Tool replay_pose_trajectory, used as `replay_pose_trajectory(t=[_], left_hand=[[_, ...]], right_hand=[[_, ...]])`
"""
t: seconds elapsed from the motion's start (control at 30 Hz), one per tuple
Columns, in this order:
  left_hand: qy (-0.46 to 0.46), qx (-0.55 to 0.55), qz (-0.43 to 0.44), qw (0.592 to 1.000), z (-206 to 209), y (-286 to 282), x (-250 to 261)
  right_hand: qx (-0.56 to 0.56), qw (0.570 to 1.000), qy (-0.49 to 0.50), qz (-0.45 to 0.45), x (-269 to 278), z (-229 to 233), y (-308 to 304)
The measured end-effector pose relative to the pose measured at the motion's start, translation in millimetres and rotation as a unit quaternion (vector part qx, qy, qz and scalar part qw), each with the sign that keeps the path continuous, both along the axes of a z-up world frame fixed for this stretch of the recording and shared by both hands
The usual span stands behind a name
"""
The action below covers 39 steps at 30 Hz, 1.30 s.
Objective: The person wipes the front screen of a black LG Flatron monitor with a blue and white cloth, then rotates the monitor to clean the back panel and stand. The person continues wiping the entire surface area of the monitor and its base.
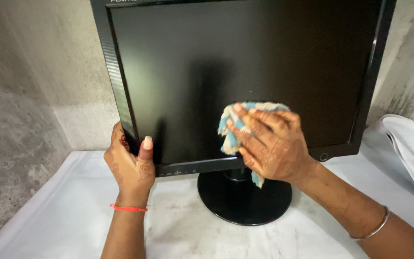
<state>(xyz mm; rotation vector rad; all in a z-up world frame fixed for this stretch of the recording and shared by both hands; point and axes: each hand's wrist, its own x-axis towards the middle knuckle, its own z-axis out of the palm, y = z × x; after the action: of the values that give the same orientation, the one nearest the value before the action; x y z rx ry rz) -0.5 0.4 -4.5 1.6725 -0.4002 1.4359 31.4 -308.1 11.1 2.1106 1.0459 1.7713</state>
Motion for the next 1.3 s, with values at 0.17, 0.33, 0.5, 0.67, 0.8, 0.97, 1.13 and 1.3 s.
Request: replay_pose_trajectory(t=[0.17, 0.33, 0.5, 0.67, 0.8, 0.97, 1.13, 1.3], left_hand=[[0.0, -0.009, -0.013, 1.0, 4, -1, -2], [-0.01, -0.003, -0.019, 1.0, 5, -2, -2], [-0.01, -0.008, -0.02, 1.0, 2, -1, 0], [-0.005, -0.009, -0.012, 1.0, 1, 0, 1], [0.018, -0.011, 0.004, 1.0, 2, 1, 0], [-0.001, 0.0, -0.005, 1.0, 2, 1, 1], [0.019, -0.009, 0.012, 1.0, 2, 1, 2], [-0.004, 0.005, -0.004, 1.0, 2, 1, 1]], right_hand=[[0.031, 0.998, -0.037, -0.032, 7, 49, -35], [0.16, 0.974, -0.093, -0.132, 10, 70, -50], [0.078, 0.992, -0.063, -0.074, -3, 35, 12], [-0.011, 0.997, -0.056, 0.052, -20, 24, 54], [0.085, 0.996, -0.025, 0.033, 6, 69, 19], [0.153, 0.966, -0.156, -0.135, 38, 103, -80], [0.165, 0.96, -0.115, -0.194, 34, 49, -128], [0.172, 0.968, -0.024, -0.182, -2, -29, -124]])
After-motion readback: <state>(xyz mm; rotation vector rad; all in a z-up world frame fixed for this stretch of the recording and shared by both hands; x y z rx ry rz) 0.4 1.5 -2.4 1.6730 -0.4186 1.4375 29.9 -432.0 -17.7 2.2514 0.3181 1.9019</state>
